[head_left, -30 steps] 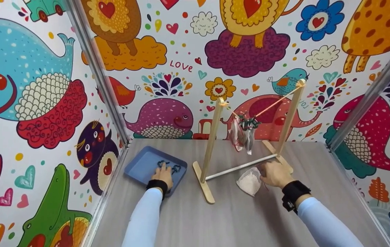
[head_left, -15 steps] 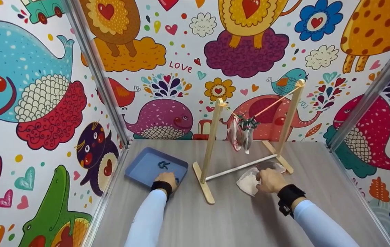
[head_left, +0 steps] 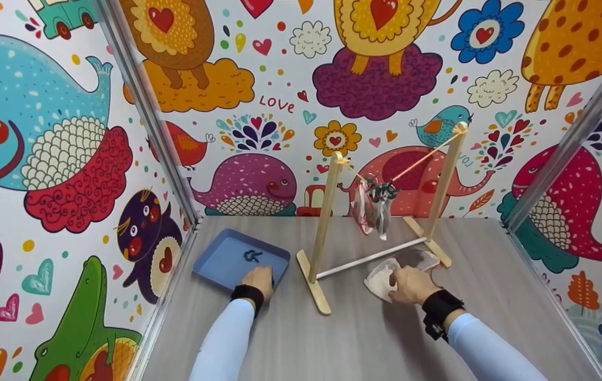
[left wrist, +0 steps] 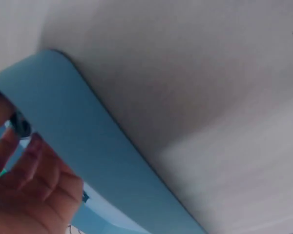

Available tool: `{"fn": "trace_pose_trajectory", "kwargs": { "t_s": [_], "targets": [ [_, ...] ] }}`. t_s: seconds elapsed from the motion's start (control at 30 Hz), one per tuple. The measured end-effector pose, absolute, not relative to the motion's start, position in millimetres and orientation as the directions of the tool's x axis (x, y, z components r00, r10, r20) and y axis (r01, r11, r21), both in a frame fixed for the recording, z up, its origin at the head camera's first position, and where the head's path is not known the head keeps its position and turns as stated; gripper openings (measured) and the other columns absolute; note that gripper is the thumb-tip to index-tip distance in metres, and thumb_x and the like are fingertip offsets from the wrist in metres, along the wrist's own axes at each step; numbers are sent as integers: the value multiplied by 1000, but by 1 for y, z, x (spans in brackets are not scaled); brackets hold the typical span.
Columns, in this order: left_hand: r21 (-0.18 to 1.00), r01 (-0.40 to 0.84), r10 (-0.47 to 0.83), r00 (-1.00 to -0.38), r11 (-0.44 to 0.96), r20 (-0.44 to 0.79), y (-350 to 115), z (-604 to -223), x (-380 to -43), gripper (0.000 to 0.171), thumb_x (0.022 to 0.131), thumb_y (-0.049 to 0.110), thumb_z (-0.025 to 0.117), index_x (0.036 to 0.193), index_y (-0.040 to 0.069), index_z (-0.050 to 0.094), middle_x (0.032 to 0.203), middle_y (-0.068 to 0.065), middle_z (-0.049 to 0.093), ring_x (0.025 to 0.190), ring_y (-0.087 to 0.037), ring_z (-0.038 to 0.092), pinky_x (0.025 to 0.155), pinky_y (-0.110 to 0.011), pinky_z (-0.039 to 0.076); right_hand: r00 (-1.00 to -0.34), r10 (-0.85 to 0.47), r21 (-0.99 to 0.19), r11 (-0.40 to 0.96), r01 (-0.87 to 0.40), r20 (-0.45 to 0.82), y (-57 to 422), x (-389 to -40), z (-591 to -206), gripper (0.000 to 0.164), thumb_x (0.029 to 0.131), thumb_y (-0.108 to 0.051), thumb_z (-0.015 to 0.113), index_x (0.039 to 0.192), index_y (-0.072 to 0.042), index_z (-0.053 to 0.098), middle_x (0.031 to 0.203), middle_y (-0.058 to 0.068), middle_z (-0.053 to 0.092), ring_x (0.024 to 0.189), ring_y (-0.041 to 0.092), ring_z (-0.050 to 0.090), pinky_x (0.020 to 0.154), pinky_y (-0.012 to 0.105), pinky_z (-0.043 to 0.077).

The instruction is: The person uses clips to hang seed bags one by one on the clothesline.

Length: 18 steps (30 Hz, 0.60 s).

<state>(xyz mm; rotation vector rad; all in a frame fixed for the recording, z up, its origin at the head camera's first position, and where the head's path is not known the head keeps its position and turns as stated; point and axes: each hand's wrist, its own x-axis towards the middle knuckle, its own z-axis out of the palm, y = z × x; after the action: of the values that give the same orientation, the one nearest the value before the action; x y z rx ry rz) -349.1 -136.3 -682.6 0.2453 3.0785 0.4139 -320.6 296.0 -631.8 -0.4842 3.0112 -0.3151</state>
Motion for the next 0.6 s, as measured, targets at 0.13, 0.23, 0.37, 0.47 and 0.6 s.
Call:
{"fn": "trace_pose_trajectory", "kwargs": {
  "t_s": [0.13, 0.23, 0.37, 0.47, 0.6],
  "targets": [
    [329, 124, 120, -992, 936, 32, -133, -676, -351, 17, 94, 1, 80, 111, 5, 76, 103, -19, 81, 94, -41, 80, 83, -55, 67, -954, -291, -227, 936, -270, -69, 290, -316, -632, 25, 85, -26, 89, 101, -7, 84, 91, 14, 83, 85, 33, 79, 77, 57, 63],
    [409, 109, 76, -992, 906, 96, -126, -665, -351, 18, 98, 3, 77, 116, 6, 80, 107, -18, 83, 96, -39, 80, 85, -54, 67, -951, -305, -260, 923, -283, -46, 285, -313, -630, 22, 89, -23, 87, 103, -6, 84, 85, 6, 81, 80, 26, 77, 76, 52, 64],
    [520, 168, 77, -978, 837, 193, -107, -645, -350, 6, 99, 9, 75, 101, 9, 81, 98, -13, 84, 85, -30, 79, 77, -47, 65, -930, -358, -298, 881, -366, 84, 274, -310, -628, 16, 91, -19, 86, 99, -6, 85, 78, 0, 79, 72, 17, 73, 68, 44, 63],
    [613, 254, 136, -963, 748, 233, -88, -630, -347, 4, 95, 12, 77, 93, 10, 80, 89, -10, 83, 79, -25, 77, 73, -43, 63, -895, -404, -319, 837, -445, 190, 261, -307, -626, 13, 92, -20, 85, 95, -8, 86, 77, -1, 79, 69, 12, 71, 63, 36, 60],
    [714, 388, 234, -921, 582, 310, -59, -637, -357, 13, 93, 24, 80, 92, 12, 82, 85, -4, 83, 77, -19, 77, 73, -38, 63, -870, -434, -385, 780, -494, 236, 241, -302, -626, 25, 98, -36, 83, 95, -11, 86, 78, -1, 80, 67, 5, 67, 60, 26, 54]
  ]
}}
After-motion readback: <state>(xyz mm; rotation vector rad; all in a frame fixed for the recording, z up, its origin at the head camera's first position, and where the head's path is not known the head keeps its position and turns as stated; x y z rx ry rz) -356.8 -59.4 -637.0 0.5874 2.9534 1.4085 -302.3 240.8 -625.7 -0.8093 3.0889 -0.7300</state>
